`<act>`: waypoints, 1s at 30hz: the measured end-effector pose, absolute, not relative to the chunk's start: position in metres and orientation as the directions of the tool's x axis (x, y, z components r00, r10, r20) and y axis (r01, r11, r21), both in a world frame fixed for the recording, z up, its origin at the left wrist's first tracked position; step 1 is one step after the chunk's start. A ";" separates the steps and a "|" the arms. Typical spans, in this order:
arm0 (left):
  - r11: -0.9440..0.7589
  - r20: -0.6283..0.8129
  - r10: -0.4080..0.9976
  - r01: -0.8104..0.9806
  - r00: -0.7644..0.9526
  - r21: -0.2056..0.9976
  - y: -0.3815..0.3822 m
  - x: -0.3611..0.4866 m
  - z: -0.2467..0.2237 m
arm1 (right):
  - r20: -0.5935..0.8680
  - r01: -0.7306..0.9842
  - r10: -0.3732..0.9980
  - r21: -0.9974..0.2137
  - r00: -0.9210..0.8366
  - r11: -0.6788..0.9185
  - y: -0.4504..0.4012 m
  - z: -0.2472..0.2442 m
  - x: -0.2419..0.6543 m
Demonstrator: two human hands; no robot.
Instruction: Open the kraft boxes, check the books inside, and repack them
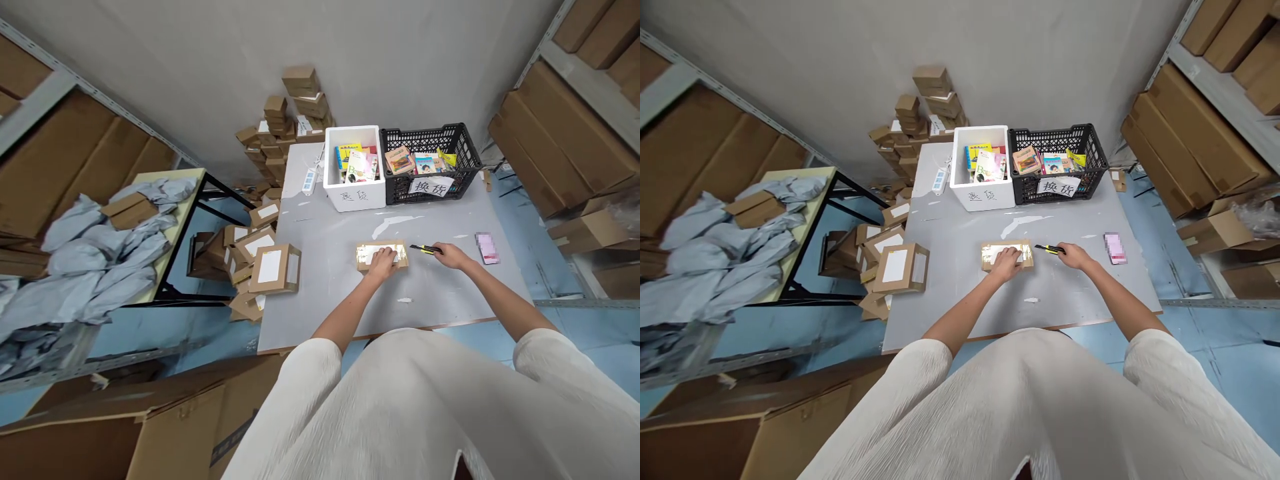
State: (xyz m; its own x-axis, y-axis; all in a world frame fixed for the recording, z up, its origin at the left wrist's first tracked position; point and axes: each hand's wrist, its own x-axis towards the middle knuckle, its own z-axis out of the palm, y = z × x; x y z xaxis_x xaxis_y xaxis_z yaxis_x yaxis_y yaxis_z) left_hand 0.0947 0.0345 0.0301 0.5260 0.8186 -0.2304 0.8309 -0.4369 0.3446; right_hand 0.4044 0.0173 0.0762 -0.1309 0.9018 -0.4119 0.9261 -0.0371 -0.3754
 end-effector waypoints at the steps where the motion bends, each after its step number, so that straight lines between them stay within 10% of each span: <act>1: -0.438 -0.248 0.811 0.831 0.530 0.343 0.037 0.097 0.029 | -0.410 0.922 0.902 -0.385 -0.135 -0.038 0.017 0.075 0.404; 19: -0.457 -0.218 0.820 0.834 0.529 0.309 0.031 0.101 0.019 | -0.409 0.917 0.821 -0.174 -0.399 0.359 0.066 0.068 0.360; 30: -0.440 -0.232 0.822 0.838 0.521 0.324 0.032 0.101 0.025 | -0.654 0.794 0.659 -0.591 -0.371 -0.140 0.055 0.057 0.396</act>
